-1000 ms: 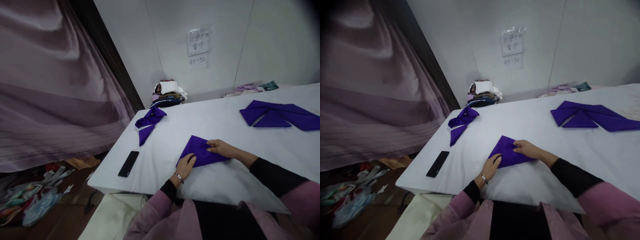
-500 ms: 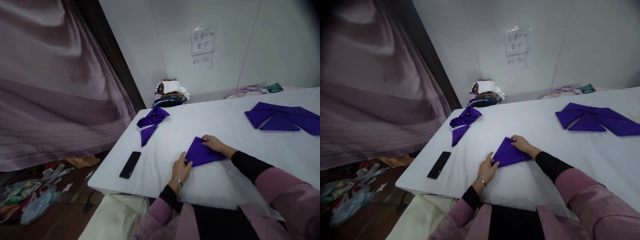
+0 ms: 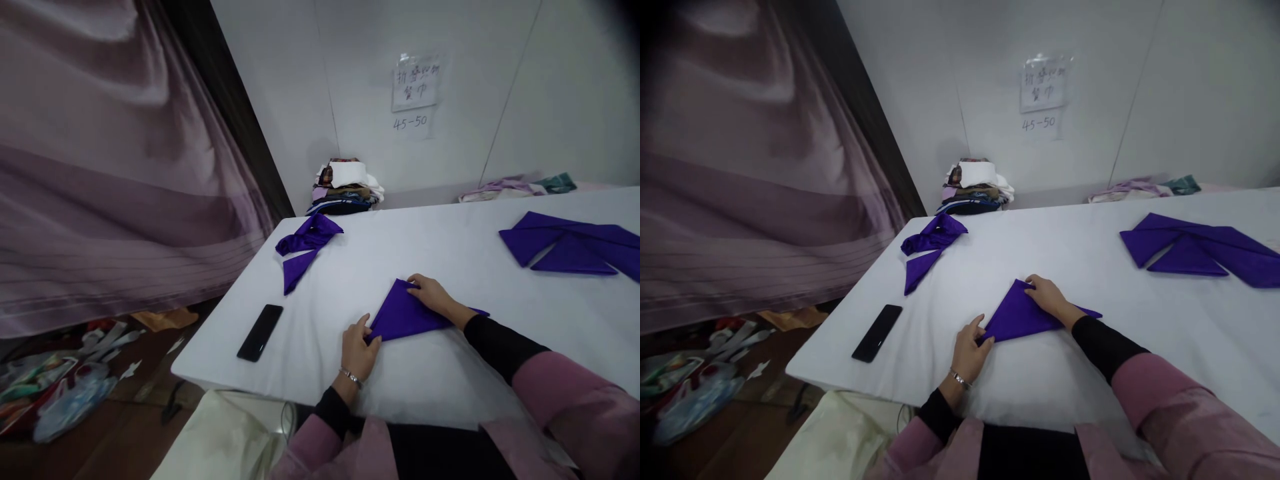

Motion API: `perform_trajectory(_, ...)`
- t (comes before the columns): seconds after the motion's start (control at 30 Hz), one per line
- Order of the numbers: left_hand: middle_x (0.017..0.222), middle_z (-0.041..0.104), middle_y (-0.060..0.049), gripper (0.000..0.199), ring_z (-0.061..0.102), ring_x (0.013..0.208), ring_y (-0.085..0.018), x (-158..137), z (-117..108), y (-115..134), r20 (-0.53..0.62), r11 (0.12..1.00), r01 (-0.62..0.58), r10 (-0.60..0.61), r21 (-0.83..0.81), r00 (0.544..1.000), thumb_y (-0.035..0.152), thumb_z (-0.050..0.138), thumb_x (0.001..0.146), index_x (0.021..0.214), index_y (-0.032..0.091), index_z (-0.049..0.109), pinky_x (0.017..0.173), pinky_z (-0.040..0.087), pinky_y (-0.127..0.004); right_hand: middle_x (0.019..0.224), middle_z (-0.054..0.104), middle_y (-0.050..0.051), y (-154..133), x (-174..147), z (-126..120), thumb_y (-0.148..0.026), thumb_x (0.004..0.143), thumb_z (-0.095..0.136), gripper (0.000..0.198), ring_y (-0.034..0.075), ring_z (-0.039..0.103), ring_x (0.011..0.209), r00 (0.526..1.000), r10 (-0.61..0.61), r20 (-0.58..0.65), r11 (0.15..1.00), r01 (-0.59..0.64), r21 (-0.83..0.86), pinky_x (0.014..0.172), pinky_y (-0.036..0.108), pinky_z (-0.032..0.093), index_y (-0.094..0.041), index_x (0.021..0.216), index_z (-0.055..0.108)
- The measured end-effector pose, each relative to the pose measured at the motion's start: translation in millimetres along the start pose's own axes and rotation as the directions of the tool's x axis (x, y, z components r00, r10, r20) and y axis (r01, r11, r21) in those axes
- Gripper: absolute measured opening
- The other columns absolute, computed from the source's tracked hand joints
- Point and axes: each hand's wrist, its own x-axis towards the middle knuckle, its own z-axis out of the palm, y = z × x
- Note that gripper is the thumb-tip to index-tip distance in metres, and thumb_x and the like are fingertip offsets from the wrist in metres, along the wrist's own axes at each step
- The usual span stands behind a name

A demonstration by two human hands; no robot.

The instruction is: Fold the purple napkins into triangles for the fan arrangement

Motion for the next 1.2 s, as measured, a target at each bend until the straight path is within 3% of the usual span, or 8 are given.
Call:
perform_trajectory(0.23,0.08,0.065,0.002,0.049,0.058,0.084,-0.019,-1.1,-5.9,-5.2,-0.023,1.0,-0.02,0.019,-0.014,1.0,0.018,0.064,0.07,0.119,0.021,0.055,0.088,0.042,-0.042,0.109,0.067,0.008,-7.3,-5.3,4.4,-0.029,0.084,0.051,0.033,0.024,0.061,0.099,0.999,0.032,-0.042,0.994,-0.036,-0.105,0.078,0.032,0.044,-0.022,0.116,0.055)
perform_trajectory(0.43,0.081,0.066,0.002,0.046,0.058,0.085,-0.019,-2.5,-6.7,-6.8,-0.012,1.0,-0.01,0.01,-0.008,1.0,0.017,0.062,0.071,0.117,0.022,0.056,0.088,0.042,-0.042,0.114,0.064,0.009,-10.6,-8.6,7.1,-0.034,0.084,0.052,0.04,0.025,0.059,0.104,0.998,0.032,-0.056,0.996,-0.037,-0.086,0.082,0.033,0.044,-0.02,0.122,0.051)
perform_trajectory(0.9,0.078,0.066,0.002,0.038,0.058,0.083,-0.018,-1.6,-5.0,-7.6,-0.014,1.0,0.012,-0.012,-0.009,1.0,0.016,0.062,0.073,0.111,0.021,0.059,0.087,0.041,-0.04,0.109,0.067,0.008,-13.1,-6.0,9.0,-0.032,0.087,0.049,0.034,0.024,0.06,0.099,0.993,0.061,-0.102,0.992,-0.071,-0.104,0.077,0.032,0.044,-0.02,0.119,0.053)
perform_trajectory(1.2,0.082,0.066,0.002,0.043,0.057,0.084,-0.019,-2.7,-7.5,-6.3,0.005,1.0,-0.002,0.002,-0.001,1.0,0.018,0.064,0.071,0.113,0.022,0.058,0.088,0.041,-0.041,0.109,0.067,0.009,-12.5,-4.6,9.0,-0.033,0.089,0.046,0.034,0.025,0.06,0.101,0.993,0.061,-0.098,0.989,-0.074,-0.128,0.077,0.033,0.044,-0.021,0.119,0.053)
